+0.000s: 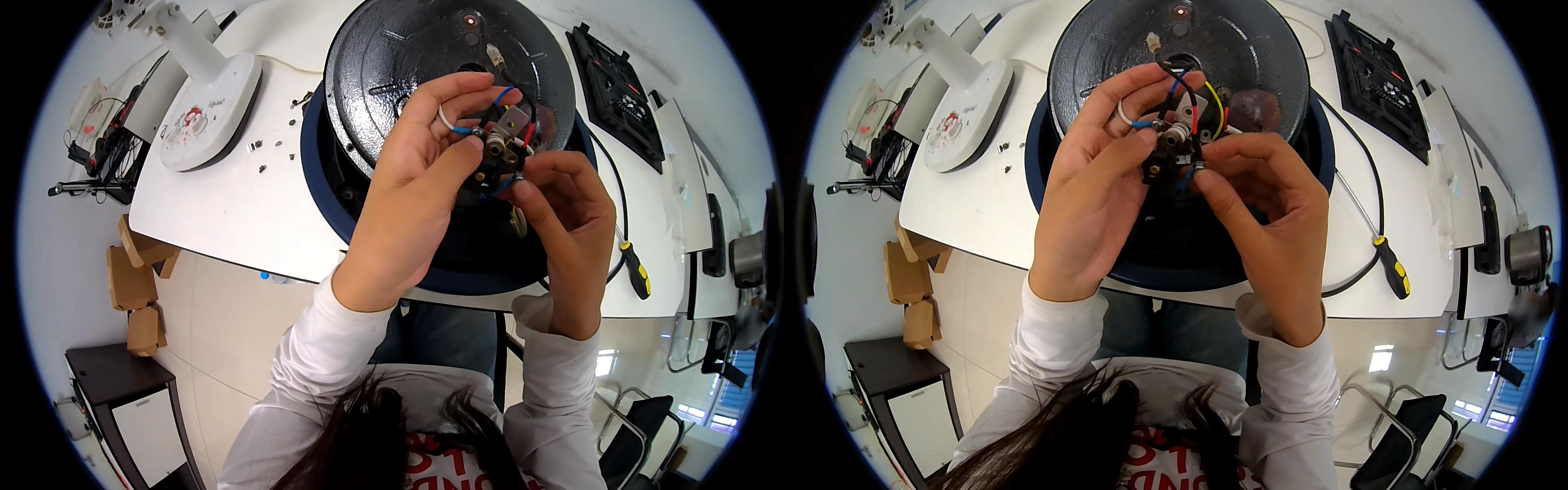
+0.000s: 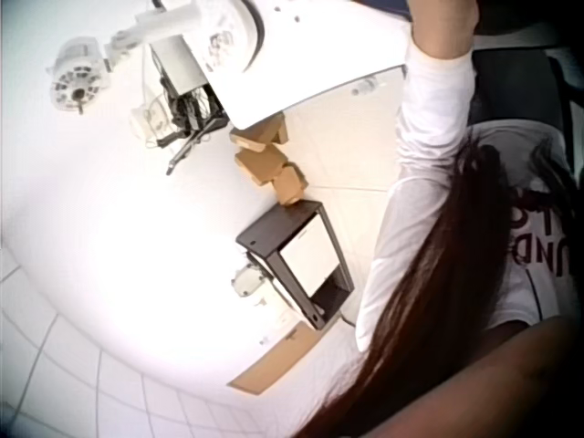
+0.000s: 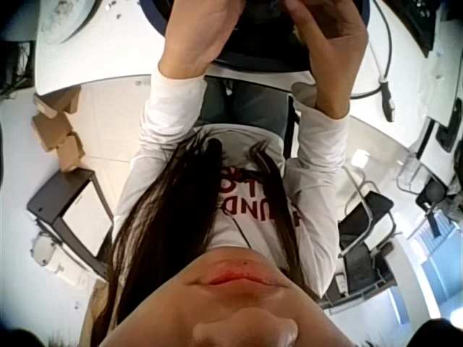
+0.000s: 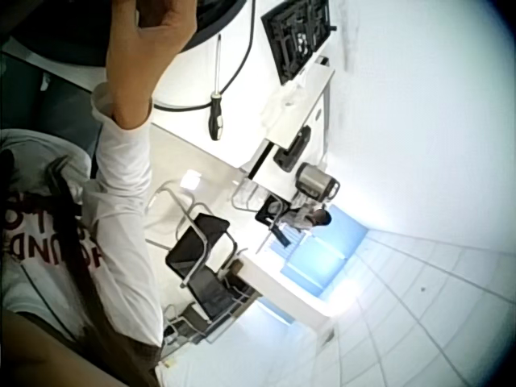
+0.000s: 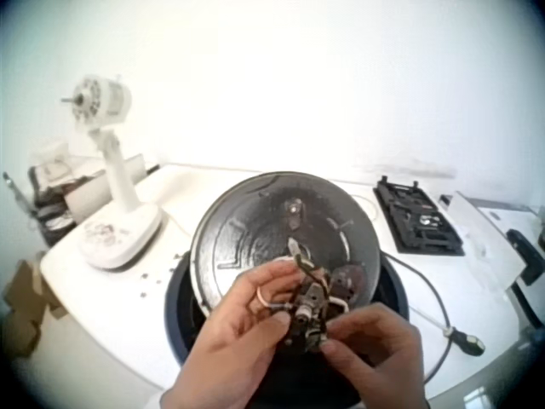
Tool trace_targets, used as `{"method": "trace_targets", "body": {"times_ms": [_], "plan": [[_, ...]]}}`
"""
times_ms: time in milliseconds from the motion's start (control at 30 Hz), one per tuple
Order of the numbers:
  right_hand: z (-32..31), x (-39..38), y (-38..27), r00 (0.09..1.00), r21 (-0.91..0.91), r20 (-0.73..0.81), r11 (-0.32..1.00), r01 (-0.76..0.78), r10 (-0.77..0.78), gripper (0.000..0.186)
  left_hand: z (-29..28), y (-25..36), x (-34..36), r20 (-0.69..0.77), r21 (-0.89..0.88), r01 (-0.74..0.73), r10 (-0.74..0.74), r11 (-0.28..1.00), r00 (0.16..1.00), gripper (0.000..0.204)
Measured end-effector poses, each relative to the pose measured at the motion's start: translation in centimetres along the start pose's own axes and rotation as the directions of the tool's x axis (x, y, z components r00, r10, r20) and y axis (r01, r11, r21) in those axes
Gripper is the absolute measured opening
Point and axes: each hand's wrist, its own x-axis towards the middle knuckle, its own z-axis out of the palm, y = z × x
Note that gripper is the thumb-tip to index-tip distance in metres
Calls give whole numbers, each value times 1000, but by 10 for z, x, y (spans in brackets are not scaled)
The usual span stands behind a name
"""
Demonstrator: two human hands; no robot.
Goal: The person works on the internal wiring of a ceiling fan motor, using a screwdriver to tighten terminal screws and connecting multiple colored wires. They repeatedly adjust and secure the connections throughout the clip.
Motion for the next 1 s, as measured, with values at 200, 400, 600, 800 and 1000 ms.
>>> {"method": "trace_targets", "body": {"times_ms": [200, 400, 600, 800, 1000], "plan": [[4, -1, -7, 999, -66, -24, 998, -25, 23, 21, -4, -4, -5, 46, 29, -48, 46, 998, 998, 42], [7, -3, -10, 998, -81, -55, 996, -22, 17, 24, -4, -8, -5, 42, -19, -66, 67, 998, 997, 44], [5, -2, -7, 998, -88, -52, 995, -44, 39, 27, -6, -8, -6, 46, 8, -79, 78, 997, 996, 46], [4, -3, -3, 998, -85, -49, 995, -47, 43, 25, -6, -9, -7, 71, 15, -90, 89, 996, 994, 46], [4, -2, -1, 999, -27, -9, 999, -35, 35, 19, -7, -7, -9, 64, 91, -59, 53, 994, 996, 43]]}}
